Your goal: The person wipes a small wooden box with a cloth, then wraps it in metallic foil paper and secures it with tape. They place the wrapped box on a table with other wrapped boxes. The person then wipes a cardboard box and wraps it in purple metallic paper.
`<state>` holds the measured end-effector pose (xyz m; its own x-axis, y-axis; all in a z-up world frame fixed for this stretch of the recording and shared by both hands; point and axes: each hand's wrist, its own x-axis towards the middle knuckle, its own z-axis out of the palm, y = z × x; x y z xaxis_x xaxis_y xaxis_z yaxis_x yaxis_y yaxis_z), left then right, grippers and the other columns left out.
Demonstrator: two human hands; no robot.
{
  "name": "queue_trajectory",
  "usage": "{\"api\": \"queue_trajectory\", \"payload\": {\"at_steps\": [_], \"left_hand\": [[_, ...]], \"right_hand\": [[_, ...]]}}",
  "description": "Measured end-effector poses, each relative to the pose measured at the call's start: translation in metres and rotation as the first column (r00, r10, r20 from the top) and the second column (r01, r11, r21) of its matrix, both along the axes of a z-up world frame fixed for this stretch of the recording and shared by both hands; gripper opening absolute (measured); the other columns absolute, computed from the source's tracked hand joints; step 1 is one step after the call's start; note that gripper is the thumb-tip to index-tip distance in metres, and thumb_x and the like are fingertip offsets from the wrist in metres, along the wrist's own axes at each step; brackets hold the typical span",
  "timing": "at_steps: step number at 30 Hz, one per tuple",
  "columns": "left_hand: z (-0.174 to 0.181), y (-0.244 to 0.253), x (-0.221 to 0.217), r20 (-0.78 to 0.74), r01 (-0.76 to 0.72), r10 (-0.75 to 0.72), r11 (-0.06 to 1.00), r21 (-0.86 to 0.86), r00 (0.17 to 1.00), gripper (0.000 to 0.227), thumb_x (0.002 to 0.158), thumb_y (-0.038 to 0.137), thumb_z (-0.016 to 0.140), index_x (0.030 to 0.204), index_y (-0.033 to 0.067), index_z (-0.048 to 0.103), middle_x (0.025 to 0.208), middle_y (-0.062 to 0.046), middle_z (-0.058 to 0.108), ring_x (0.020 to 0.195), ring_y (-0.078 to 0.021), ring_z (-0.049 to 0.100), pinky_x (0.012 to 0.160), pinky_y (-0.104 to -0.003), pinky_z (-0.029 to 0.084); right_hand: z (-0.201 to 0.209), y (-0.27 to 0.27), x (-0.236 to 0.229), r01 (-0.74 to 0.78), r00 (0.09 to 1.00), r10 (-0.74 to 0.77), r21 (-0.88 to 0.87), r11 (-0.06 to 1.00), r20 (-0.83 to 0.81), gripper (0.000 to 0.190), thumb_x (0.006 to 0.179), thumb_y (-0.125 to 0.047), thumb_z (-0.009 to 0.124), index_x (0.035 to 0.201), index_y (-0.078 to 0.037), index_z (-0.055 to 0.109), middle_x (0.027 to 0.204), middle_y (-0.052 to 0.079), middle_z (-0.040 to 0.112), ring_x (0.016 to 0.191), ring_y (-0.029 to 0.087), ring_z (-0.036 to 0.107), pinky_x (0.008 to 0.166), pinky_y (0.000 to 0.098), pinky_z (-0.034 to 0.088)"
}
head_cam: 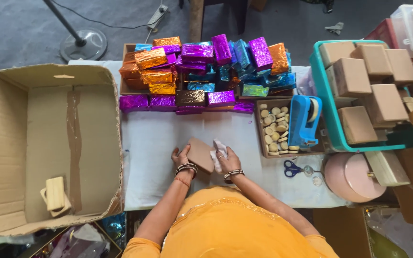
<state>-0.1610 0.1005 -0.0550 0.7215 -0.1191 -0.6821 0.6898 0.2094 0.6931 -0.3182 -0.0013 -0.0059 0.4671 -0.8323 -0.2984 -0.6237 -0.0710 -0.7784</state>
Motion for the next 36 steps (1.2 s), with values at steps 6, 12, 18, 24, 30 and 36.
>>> {"api": "queue_trajectory", "payload": {"at_steps": [6,12,18,24,30,36], "left_hand": [[-0.019,0.014,-0.008,-0.236,0.156,-0.266,0.903,-0.399,0.935,0.063,0.081,0.033,0.079,0.133,0.0035,0.059,0.112,-0.013,0.072,0.095,-0.0306,0.073,0.084,-0.05,0.062],[0.022,0.024,0.0,-0.109,0.424,-0.581,0.698,-0.577,0.807,0.059,0.092,0.038,0.073,0.138,0.0068,0.056,0.12,-0.013,0.072,0.106,-0.0297,0.073,0.089,-0.051,0.062],[0.074,0.017,-0.015,-0.1,0.488,-0.712,0.57,-0.661,0.695,0.059,0.093,0.035,0.067,0.142,0.0071,0.049,0.124,-0.015,0.067,0.11,-0.03,0.071,0.093,-0.055,0.06],[0.093,0.008,-0.017,-0.076,0.456,-0.709,0.527,-0.717,0.701,0.062,0.094,0.032,0.065,0.145,0.0038,0.045,0.127,-0.018,0.066,0.111,-0.032,0.072,0.093,-0.053,0.061],[0.073,0.004,0.001,0.065,0.452,-0.57,0.572,-0.685,0.819,0.057,0.098,0.028,0.065,0.145,0.0019,0.047,0.125,-0.016,0.068,0.106,-0.0287,0.072,0.087,-0.044,0.062],[0.064,0.008,0.031,-0.03,0.288,-0.426,0.661,-0.693,0.904,0.056,0.096,0.03,0.068,0.139,-0.0029,0.05,0.117,-0.018,0.07,0.1,-0.0324,0.073,0.082,-0.045,0.065]], "right_hand": [[0.037,0.013,0.0,-0.132,0.962,0.126,0.008,0.991,0.241,0.034,0.091,-0.03,0.066,0.117,-0.009,0.068,0.097,0.011,0.076,0.087,0.022,0.074,0.077,0.0354,0.057],[0.08,0.009,0.009,-0.174,0.971,0.156,0.085,0.981,0.181,0.036,0.102,-0.032,0.056,0.127,-0.007,0.063,0.098,0.014,0.073,0.085,0.025,0.072,0.075,0.0387,0.058],[0.048,-0.02,0.033,-0.248,0.797,0.264,-0.104,0.963,0.544,0.047,0.107,-0.027,0.048,0.149,-0.006,0.044,0.15,0.007,0.043,0.129,0.014,0.052,0.105,0.0297,0.047],[0.049,-0.027,0.041,-0.135,0.774,0.098,0.012,0.991,0.625,0.036,0.113,-0.029,0.056,0.13,-0.002,0.071,0.144,0.017,0.062,0.12,0.019,0.063,0.104,0.0306,0.051],[0.123,0.013,0.026,-0.171,0.768,0.387,-0.42,0.891,0.511,0.044,0.114,-0.03,0.041,0.148,-0.006,0.056,0.164,0.02,0.034,0.141,0.034,0.049,0.111,0.0362,0.045],[0.131,0.034,0.002,-0.366,0.794,0.528,-0.457,0.811,0.3,0.05,0.104,-0.019,0.055,0.151,-0.004,0.047,0.154,0.022,0.048,0.129,0.034,0.058,0.101,0.0362,0.053]]}}
